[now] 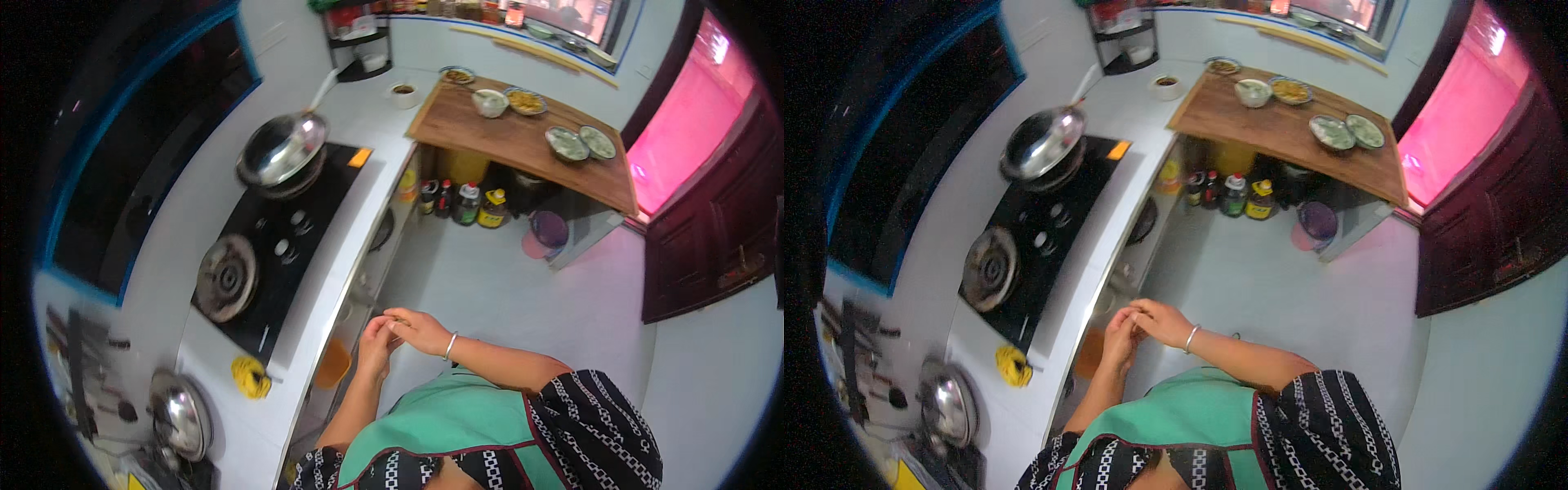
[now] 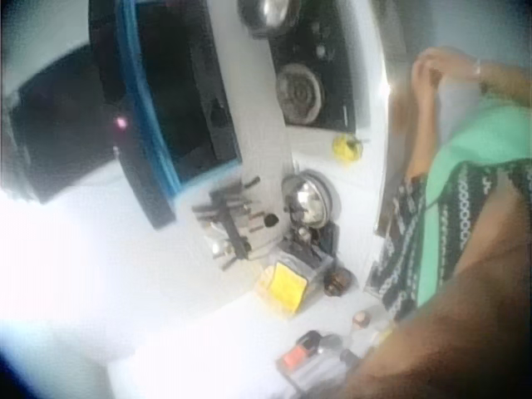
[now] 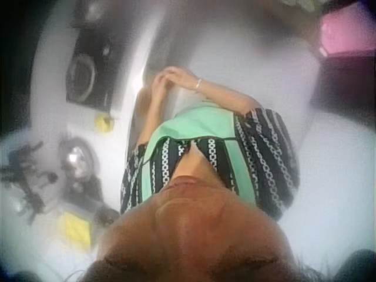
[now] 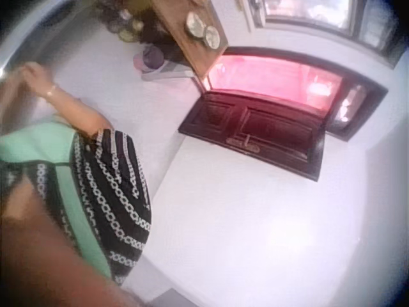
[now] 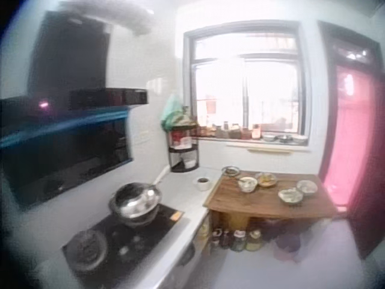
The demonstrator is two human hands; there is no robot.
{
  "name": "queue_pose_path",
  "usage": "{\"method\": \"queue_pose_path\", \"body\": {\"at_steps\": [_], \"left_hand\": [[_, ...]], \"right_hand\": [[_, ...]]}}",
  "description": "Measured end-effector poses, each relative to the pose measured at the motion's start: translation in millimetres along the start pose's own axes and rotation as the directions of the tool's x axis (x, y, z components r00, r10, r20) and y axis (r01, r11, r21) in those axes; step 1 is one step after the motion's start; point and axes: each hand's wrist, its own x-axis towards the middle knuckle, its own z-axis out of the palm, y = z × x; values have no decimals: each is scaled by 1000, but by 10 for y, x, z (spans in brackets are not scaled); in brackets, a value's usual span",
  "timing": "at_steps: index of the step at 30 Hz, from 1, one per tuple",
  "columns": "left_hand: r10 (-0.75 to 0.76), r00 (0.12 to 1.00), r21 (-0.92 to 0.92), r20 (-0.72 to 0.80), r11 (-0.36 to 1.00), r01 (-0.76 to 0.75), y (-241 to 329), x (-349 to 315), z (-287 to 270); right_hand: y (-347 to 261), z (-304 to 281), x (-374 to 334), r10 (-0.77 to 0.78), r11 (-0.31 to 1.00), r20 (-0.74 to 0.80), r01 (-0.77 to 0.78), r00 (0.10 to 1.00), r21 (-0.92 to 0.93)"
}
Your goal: The person ladles soup containing dumplings and vegetables from a wok into several bowls, then places the bowls on a wooden table. The person uses a ladle and chopsticks to transfer the food and later cleans the wok at the sink.
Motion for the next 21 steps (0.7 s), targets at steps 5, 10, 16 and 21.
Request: {"method": "queue_pose_path", "body": {"at_steps": [5,10,16,21], "left_hand": [[-59,976,32,208,998,54,418,1182,1137],[69,967,-105,245,993,-44,951,2884,1664],[144,987,-204,72,971,-127,1713,5521,1948],[97,992,-155,-82,982,-109,2046,7354,2131]], "right_hand": [[-256,-1464,407,-100,993,-252,81,962,-87],[-149,-2548,1391,-43,987,-301,86,953,132],[-342,-3827,3142,97,985,-303,-47,948,167],[-246,-4758,5268,216,934,-457,-47,863,354]]}}
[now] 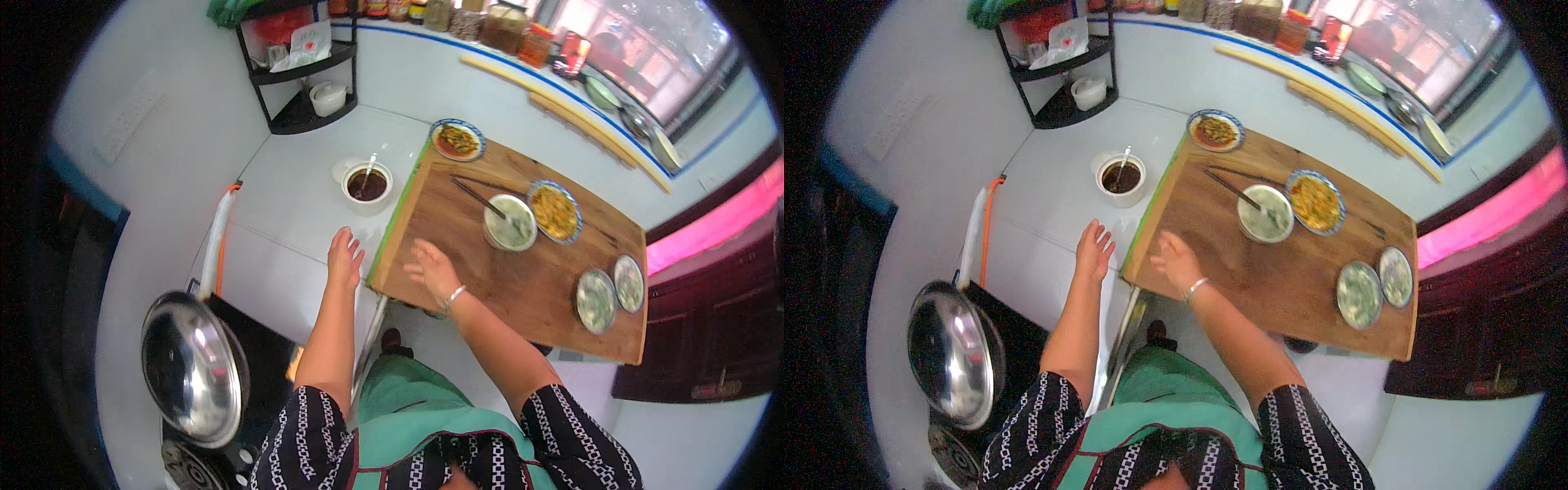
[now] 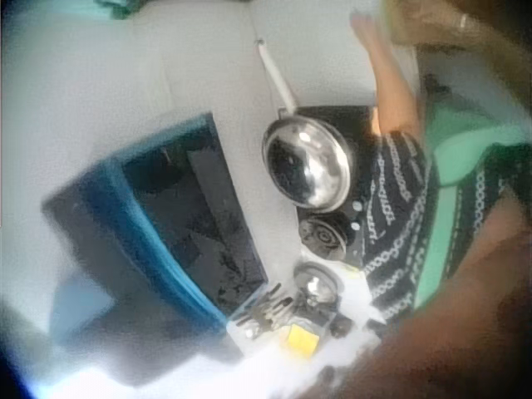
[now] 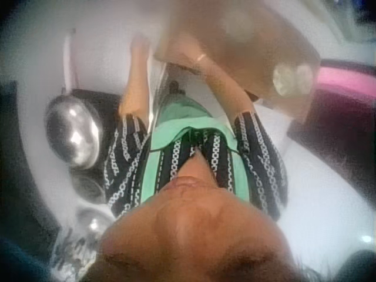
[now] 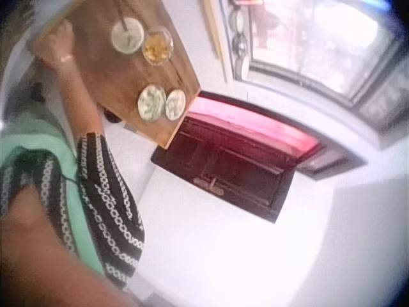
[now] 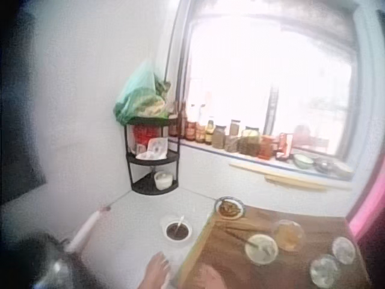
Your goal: The person ladles soup containing dumplings and vegetables from a wok into several bowls, then places the bowls on a wooden table. The person uses a ladle and chopsticks to transfer the food and later cleans the wok at the sink.
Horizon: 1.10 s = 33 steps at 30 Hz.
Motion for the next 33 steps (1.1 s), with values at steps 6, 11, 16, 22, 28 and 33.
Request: {"method": "queue_pose_path", "body": {"at_steps": [6,11,16,22,28,33], "left_hand": [[-54,992,90,-113,994,65,98,1085,145],[-149,989,226,-7,963,146,174,1314,244],[-63,998,148,-3,987,63,263,938,491],[81,989,-16,123,997,-79,267,33,986],[-75,929,115,361,993,36,228,-1009,1619],[-249,881,254,402,955,155,-472,-1793,2278]], "right_hand": [[-132,405,1881,93,986,-22,-96,995,-139],[46,497,2386,80,990,-7,-80,997,-114],[-10,412,2016,44,996,-74,-38,996,85],[-646,-102,772,45,996,14,-46,999,75],[-1210,-1549,66,-325,922,26,323,945,-213],[-1191,-2445,-786,-475,853,-92,432,875,-295]]}}
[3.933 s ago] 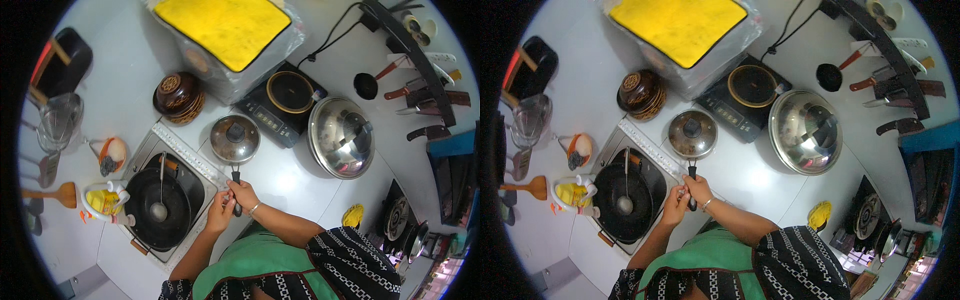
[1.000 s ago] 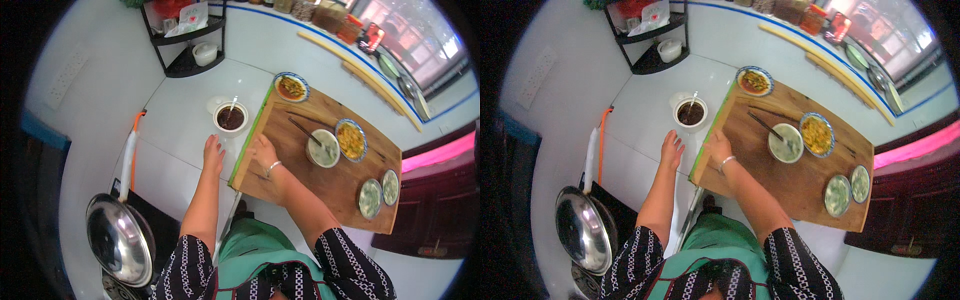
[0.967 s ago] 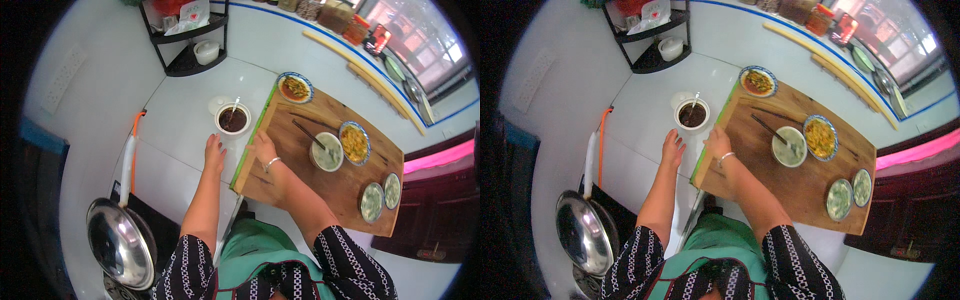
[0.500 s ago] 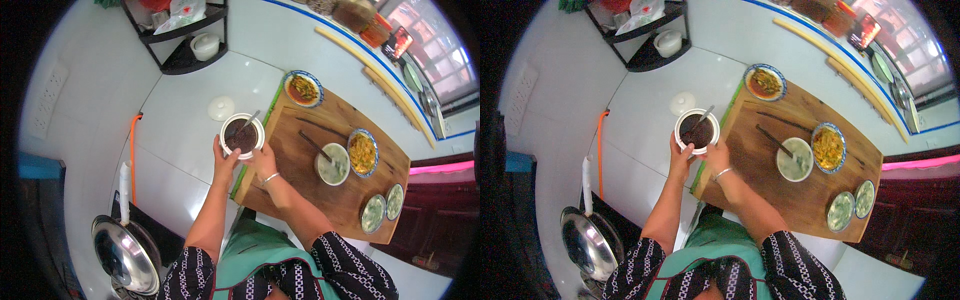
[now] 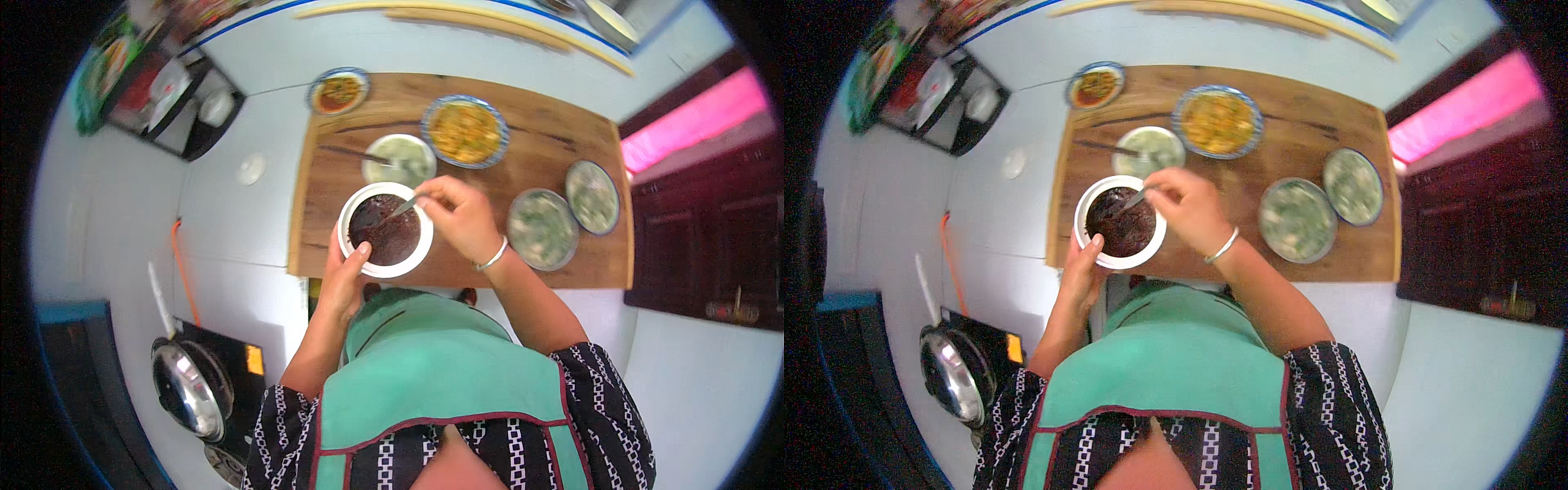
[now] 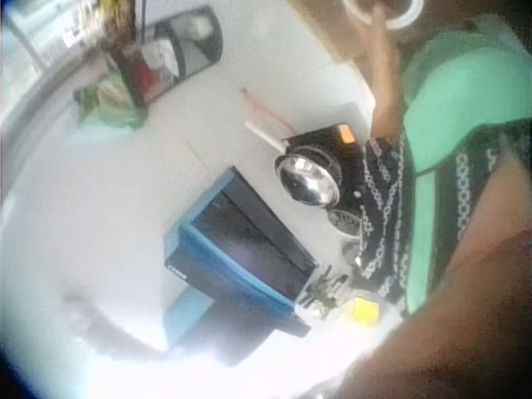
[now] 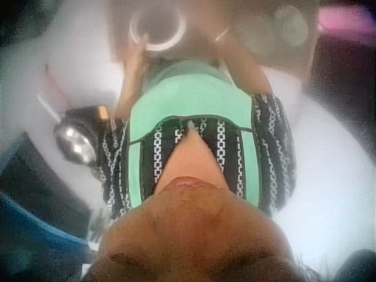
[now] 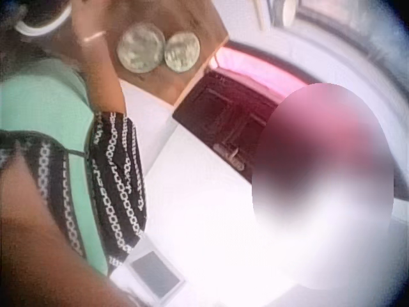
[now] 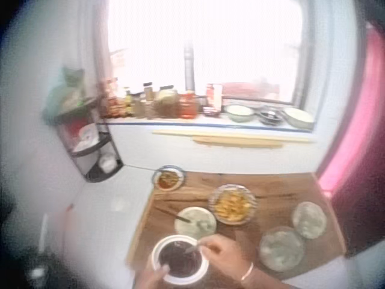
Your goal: The person ladles soup containing dumplings and vegetables from a wok into several bowls, then places the bowls on a wooden table. The person uses a ladle and chopsticks to transfer the food and later cleans the wok at the sink.
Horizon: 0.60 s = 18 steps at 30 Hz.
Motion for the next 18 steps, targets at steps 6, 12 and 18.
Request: {"method": "queue_pose_path", "body": {"at_steps": [6,12,18], "left_hand": [[-182,978,74,102,982,175,-733,-41,947],[-223,956,134,191,971,200,-953,87,1726],[-259,931,180,255,959,217,-1048,429,2120]], "right_hand": [[68,-1016,-827,-264,935,142,289,954,-207],[78,-1778,-1013,-356,754,58,324,933,-572],[121,-1853,-1181,-420,731,65,380,905,-566]]}}
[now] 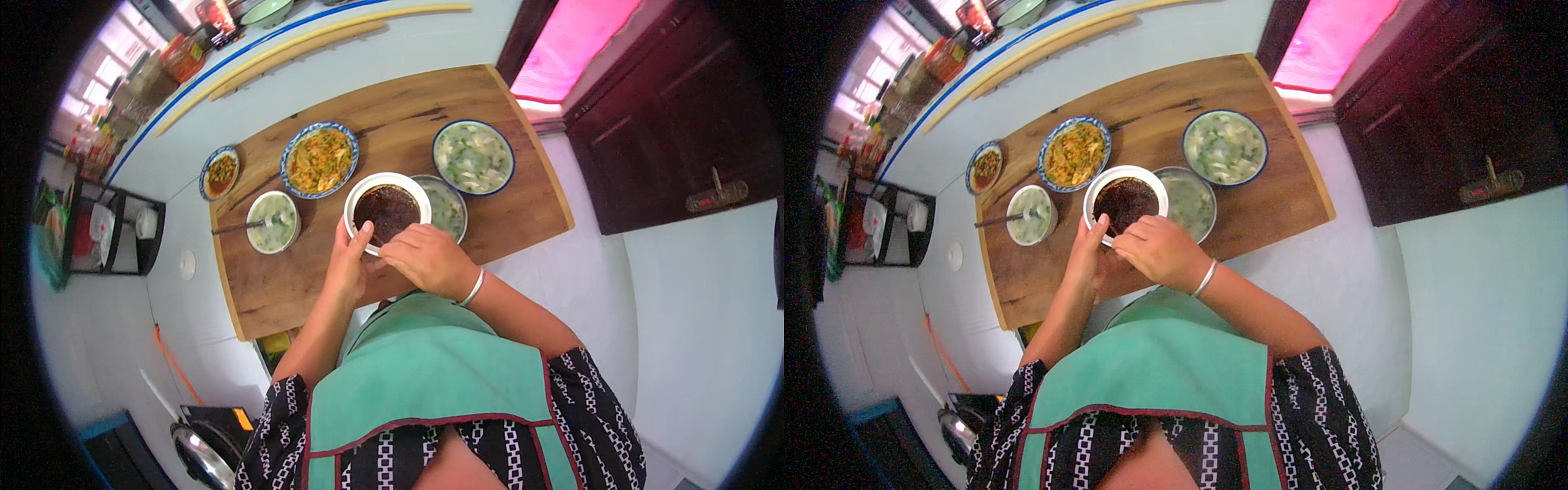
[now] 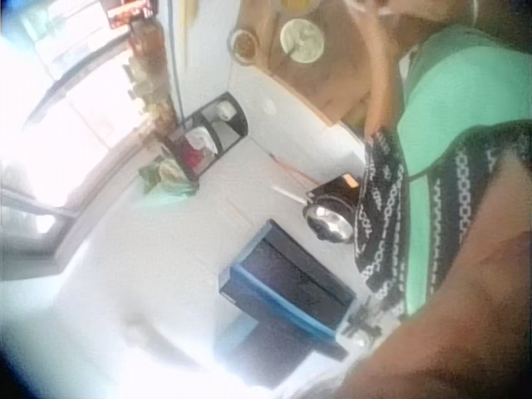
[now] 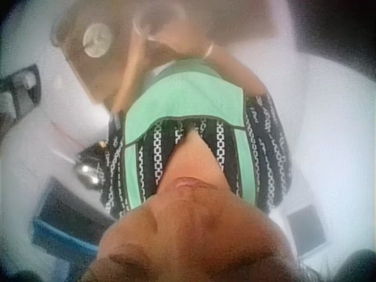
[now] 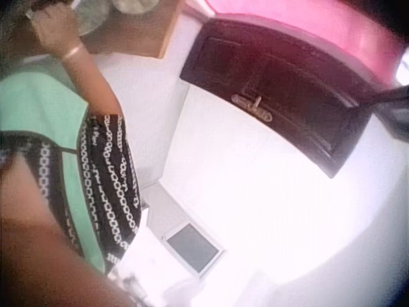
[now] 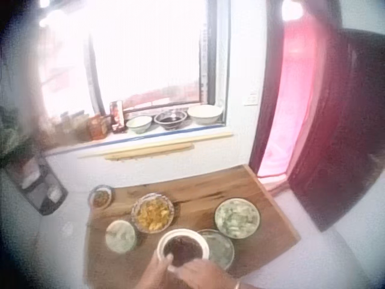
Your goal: The person ladles soup containing dumplings and vegetables from a wok into several bowls, then places the bowls on a wooden table. The person uses a ladle and chopsticks to transfer the food and later cleans the wok at the sink.
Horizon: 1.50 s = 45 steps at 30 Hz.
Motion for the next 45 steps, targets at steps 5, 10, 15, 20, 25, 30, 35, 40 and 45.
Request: {"method": "queue_pose_path", "body": {"at_steps": [5,10,15,20,25,30,35,40,45], "left_hand": [[-81,996,112,25,991,77,55,309,109],[-111,990,124,81,987,101,93,544,340],[-87,996,150,23,985,82,21,766,644],[-50,998,146,-49,988,57,-71,850,739],[-1,986,184,-165,982,31,-137,781,691],[49,976,182,-212,983,-10,-129,699,654],[71,969,168,-236,985,-31,-121,680,668],[71,974,169,-215,985,-35,-109,690,715],[56,983,176,-177,984,-25,-113,731,678]], "right_hand": [[153,-155,-219,717,566,-9,-576,697,590],[593,-385,-388,863,275,-35,-410,504,870],[992,-797,-396,863,270,-88,-306,498,913],[1500,-1170,-441,804,546,-308,-426,509,721],[2061,-1139,-570,452,850,-281,-505,847,-153],[2139,-1034,-532,443,859,-111,-457,889,-232],[2105,-1081,-462,517,832,-200,-544,832,-113],[2155,-1067,-504,531,827,-261,-560,806,-50],[2107,-1055,-511,505,835,-274,-544,819,-86]]}}
